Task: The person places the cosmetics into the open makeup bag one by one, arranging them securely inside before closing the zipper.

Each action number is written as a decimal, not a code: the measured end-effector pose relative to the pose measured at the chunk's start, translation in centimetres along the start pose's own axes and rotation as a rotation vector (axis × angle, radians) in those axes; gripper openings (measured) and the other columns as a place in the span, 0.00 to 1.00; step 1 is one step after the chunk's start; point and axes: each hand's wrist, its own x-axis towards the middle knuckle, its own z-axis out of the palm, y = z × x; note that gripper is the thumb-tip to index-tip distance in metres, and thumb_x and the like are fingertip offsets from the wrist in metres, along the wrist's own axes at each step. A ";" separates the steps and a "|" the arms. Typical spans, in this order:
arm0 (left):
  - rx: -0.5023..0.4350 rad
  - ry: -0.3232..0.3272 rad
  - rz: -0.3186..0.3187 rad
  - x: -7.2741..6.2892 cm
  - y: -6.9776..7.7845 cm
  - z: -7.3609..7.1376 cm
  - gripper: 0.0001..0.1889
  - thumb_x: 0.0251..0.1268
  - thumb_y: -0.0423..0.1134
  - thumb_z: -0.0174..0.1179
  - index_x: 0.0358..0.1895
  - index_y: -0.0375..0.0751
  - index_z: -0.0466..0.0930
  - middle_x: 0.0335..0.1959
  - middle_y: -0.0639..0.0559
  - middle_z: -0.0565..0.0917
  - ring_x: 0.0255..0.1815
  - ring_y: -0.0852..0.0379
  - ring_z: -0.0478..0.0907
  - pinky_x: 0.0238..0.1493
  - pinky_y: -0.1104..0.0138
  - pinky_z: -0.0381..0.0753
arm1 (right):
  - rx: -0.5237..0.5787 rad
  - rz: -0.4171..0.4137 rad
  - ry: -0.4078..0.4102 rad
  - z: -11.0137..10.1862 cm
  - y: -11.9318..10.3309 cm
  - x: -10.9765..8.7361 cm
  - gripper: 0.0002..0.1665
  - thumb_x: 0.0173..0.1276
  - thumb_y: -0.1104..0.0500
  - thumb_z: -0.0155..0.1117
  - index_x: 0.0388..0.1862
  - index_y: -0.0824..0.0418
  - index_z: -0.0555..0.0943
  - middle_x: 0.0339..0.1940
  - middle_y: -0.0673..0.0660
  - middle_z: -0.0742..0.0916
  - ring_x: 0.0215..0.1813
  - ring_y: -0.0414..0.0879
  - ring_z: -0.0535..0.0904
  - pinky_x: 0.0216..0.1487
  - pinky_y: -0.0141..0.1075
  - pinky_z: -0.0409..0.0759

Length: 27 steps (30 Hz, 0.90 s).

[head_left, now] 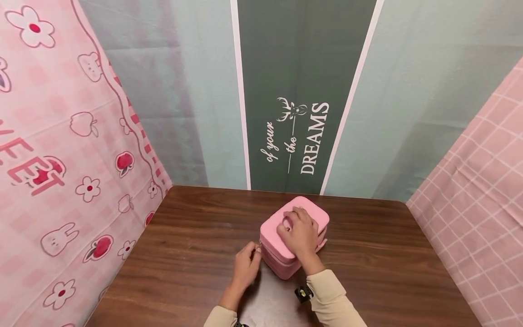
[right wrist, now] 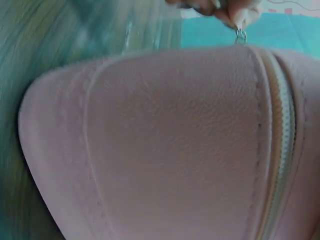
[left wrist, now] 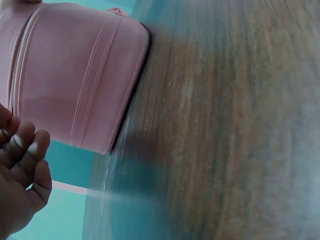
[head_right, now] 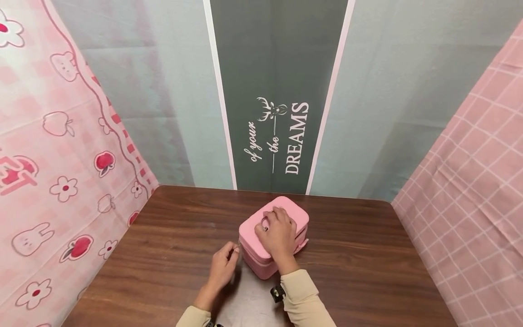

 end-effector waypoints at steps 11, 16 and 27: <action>-0.030 -0.017 0.052 -0.7 0.1 0.0 0.09 0.52 0.26 0.58 0.24 0.45 0.74 0.21 0.62 0.72 0.23 0.67 0.67 0.24 0.76 0.66 | -0.083 0.088 0.075 0.6 -1.1 -0.4 0.19 0.56 0.49 0.59 0.43 0.58 0.82 0.54 0.62 0.78 0.61 0.56 0.66 0.52 0.61 0.54; 0.002 -0.017 0.047 -0.6 -0.1 -0.1 0.08 0.51 0.28 0.59 0.23 0.46 0.73 0.23 0.61 0.71 0.25 0.65 0.67 0.26 0.73 0.67 | -0.082 0.085 0.067 0.5 -0.9 -0.4 0.20 0.57 0.48 0.58 0.44 0.58 0.82 0.55 0.62 0.77 0.61 0.56 0.66 0.53 0.61 0.54; 0.053 -0.035 0.071 -0.4 0.1 -0.4 0.09 0.52 0.29 0.59 0.23 0.47 0.72 0.22 0.62 0.69 0.24 0.64 0.66 0.25 0.74 0.65 | -0.058 0.081 0.016 0.0 -0.8 -0.6 0.22 0.58 0.48 0.59 0.46 0.59 0.81 0.56 0.63 0.76 0.62 0.57 0.64 0.54 0.61 0.53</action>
